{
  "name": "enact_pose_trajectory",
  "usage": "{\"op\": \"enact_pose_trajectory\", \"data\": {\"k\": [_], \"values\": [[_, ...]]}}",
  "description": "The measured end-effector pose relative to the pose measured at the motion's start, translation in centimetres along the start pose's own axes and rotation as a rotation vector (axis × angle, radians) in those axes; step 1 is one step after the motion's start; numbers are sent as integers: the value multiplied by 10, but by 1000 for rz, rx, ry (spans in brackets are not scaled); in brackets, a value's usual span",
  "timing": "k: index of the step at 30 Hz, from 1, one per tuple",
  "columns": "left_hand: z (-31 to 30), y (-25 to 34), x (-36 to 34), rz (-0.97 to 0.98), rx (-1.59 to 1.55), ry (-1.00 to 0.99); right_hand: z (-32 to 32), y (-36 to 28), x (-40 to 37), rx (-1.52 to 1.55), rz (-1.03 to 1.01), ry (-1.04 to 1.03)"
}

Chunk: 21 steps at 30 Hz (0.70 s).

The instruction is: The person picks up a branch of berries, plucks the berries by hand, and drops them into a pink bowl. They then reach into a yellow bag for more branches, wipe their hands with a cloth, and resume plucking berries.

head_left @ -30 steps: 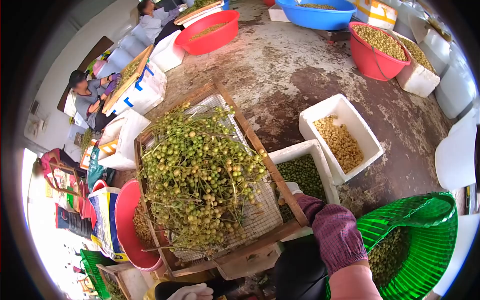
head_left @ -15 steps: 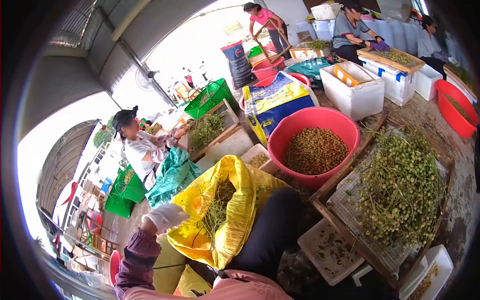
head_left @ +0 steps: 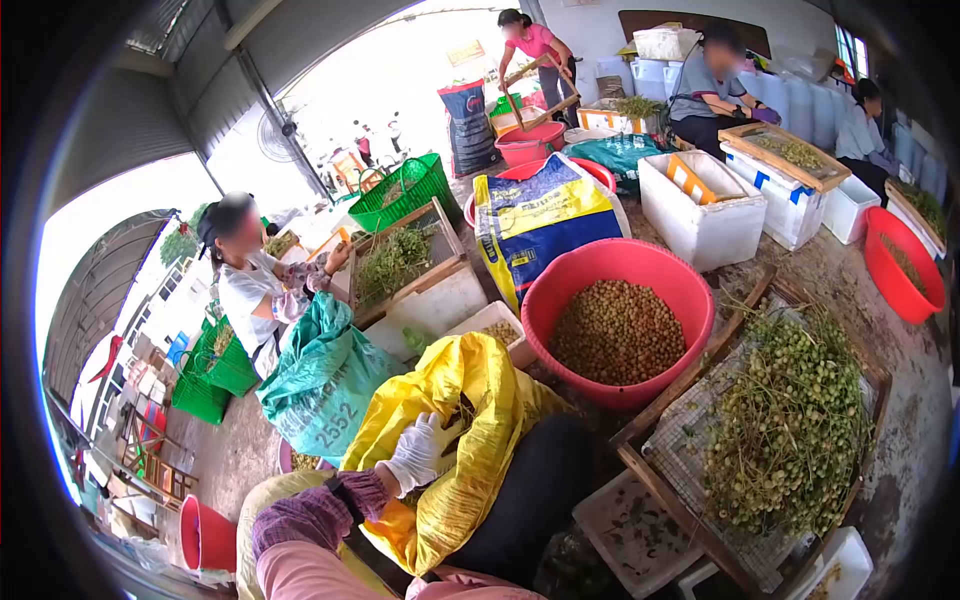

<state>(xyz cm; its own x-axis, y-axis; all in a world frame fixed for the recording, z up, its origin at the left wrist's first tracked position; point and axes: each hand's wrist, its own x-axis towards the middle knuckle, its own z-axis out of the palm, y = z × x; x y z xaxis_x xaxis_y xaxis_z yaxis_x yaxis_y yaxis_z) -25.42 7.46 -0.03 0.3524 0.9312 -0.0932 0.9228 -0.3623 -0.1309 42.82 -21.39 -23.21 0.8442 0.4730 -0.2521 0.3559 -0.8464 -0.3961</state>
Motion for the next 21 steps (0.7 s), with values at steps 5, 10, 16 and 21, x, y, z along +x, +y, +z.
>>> {"op": "enact_pose_trajectory", "data": {"k": [5,10,16,21], "values": [[-8,-117,23,-363,-594,-42,-31,-6,-6,77,54,104],[-70,-212,20,-429,-708,139,-61,-5,-11,279,115,255],[-119,-136,8,-425,-222,-373,-114,10,-33,689,200,509],[-131,-89,9,-225,-860,-318,-174,18,-58,1040,175,720]]}}
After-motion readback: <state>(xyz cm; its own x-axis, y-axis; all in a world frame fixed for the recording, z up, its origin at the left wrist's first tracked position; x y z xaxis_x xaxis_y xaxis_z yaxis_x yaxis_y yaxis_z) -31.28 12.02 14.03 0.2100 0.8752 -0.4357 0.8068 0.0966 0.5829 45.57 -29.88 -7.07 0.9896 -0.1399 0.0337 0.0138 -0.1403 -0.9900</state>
